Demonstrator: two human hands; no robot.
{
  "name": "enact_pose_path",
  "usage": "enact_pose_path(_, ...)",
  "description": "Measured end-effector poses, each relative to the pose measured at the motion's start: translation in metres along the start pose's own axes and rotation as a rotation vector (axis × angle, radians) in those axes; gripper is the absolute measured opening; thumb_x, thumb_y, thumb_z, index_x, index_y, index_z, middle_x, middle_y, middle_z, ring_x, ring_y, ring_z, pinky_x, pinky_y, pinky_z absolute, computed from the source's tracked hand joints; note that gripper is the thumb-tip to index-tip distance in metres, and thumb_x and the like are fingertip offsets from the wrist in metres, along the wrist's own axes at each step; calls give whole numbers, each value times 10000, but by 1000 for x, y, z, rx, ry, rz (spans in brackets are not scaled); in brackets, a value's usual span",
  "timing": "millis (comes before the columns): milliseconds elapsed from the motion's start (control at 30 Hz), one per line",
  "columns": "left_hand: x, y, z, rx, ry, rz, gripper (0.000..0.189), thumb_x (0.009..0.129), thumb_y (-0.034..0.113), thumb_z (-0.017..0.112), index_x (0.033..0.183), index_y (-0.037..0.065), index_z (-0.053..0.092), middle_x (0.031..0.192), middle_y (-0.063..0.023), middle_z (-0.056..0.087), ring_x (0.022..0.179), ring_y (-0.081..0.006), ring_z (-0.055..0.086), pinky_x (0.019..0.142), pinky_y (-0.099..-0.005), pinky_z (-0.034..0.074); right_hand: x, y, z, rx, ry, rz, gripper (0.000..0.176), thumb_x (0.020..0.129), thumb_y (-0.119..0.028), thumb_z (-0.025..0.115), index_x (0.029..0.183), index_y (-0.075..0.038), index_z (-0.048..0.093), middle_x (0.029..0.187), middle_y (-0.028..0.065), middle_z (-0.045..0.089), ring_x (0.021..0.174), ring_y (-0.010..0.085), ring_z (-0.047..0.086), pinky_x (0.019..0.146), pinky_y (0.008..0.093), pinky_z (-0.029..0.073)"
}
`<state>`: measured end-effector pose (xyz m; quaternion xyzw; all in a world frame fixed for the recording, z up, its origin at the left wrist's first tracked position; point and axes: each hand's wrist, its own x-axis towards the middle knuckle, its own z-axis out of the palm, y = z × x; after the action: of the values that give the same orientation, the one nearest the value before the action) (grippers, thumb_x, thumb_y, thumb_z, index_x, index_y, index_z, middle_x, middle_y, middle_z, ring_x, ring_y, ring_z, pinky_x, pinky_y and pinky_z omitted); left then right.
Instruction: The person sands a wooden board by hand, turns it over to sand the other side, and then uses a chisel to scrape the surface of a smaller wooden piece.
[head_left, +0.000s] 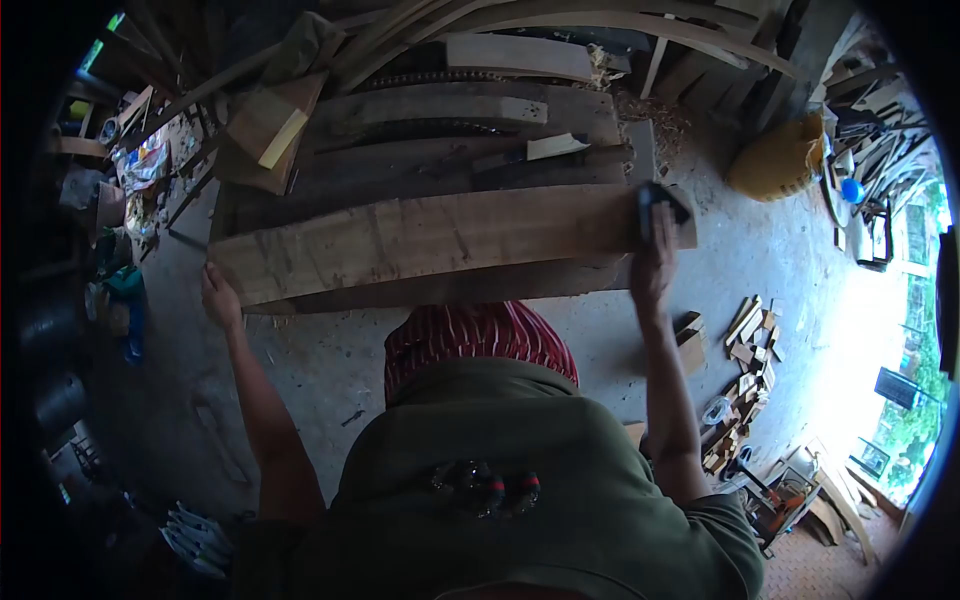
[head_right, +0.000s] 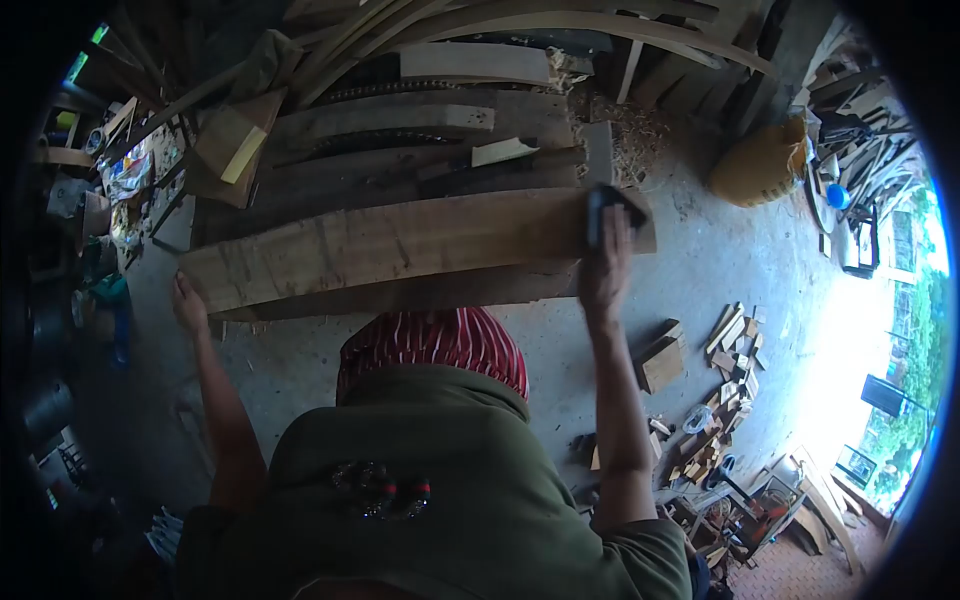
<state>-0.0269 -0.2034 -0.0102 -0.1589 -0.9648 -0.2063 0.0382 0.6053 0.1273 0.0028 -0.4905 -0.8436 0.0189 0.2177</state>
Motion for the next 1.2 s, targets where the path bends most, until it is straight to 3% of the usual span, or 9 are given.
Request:
enact_pose_path(100,-8,11,-1,-27,5,22,558,1025,488,303,1320,97,570,1261,-183,623,1163,-400,578,961,-465,448,-5,-64,-23,161,-135,-71,562,836,39,466,1398,18,455,1479,242,406,1390,404,367,1161,489,281)
enact_pose_path(233,3,-5,12,23,119,171,530,1032,444,330,1294,57,580,1247,-202,625,1141,-391,593,951,-458,460,15,15,-17,-2,3,36,531,835,51,457,1365,43,479,1458,253,428,1373,400,391,1160,460,304)
enact_pose_path(367,-11,23,-3,163,181,165,478,1038,387,366,1279,38,586,1245,-199,625,1143,-379,593,954,-456,456,29,16,-5,-23,103,257,533,837,6,497,1367,58,473,1468,260,412,1377,404,379,1170,457,284)
enact_pose_path(467,-39,70,-19,128,319,407,394,1039,314,404,1266,62,604,1261,-170,620,1168,-344,581,979,-454,434,2,-52,-17,97,-27,59,579,836,11,494,1412,31,438,1478,248,405,1413,377,336,1182,452,260)
enact_pose_path(533,-68,117,-22,2,293,644,335,1035,256,429,1253,84,617,1285,-131,606,1191,-319,563,1012,-455,403,1,-55,-21,116,-106,21,593,834,20,492,1423,18,429,1482,243,401,1412,369,343,1181,452,263)
enact_pose_path(767,-165,240,8,-195,-111,981,305,1018,242,476,1251,112,624,1338,-86,555,1248,-290,494,1075,-450,342,49,20,13,16,60,89,512,863,-48,497,1360,74,469,1472,259,406,1364,405,397,1153,453,307)
enact_pose_path(933,-208,270,34,-180,-149,1085,327,1003,286,505,1285,150,597,1323,-75,559,1244,-284,498,1097,-527,307,29,-39,-5,150,-83,-173,543,858,-3,452,1401,8,464,1474,231,420,1377,364,403,1145,446,331)
enact_pose_path(1067,-212,268,38,-169,-124,1063,334,992,296,519,1292,169,589,1302,-61,572,1229,-279,512,1103,-538,305,54,6,-8,81,-6,76,490,871,-30,485,1354,56,488,1471,246,416,1365,371,415,1158,445,312)
enact_pose_path(1200,-214,270,40,-164,-88,1065,330,988,295,524,1288,175,591,1281,-55,584,1215,-273,524,1096,-530,315,36,-66,12,181,1,-131,536,823,-33,564,1350,41,502,1457,220,444,1362,360,422,1153,432,332)
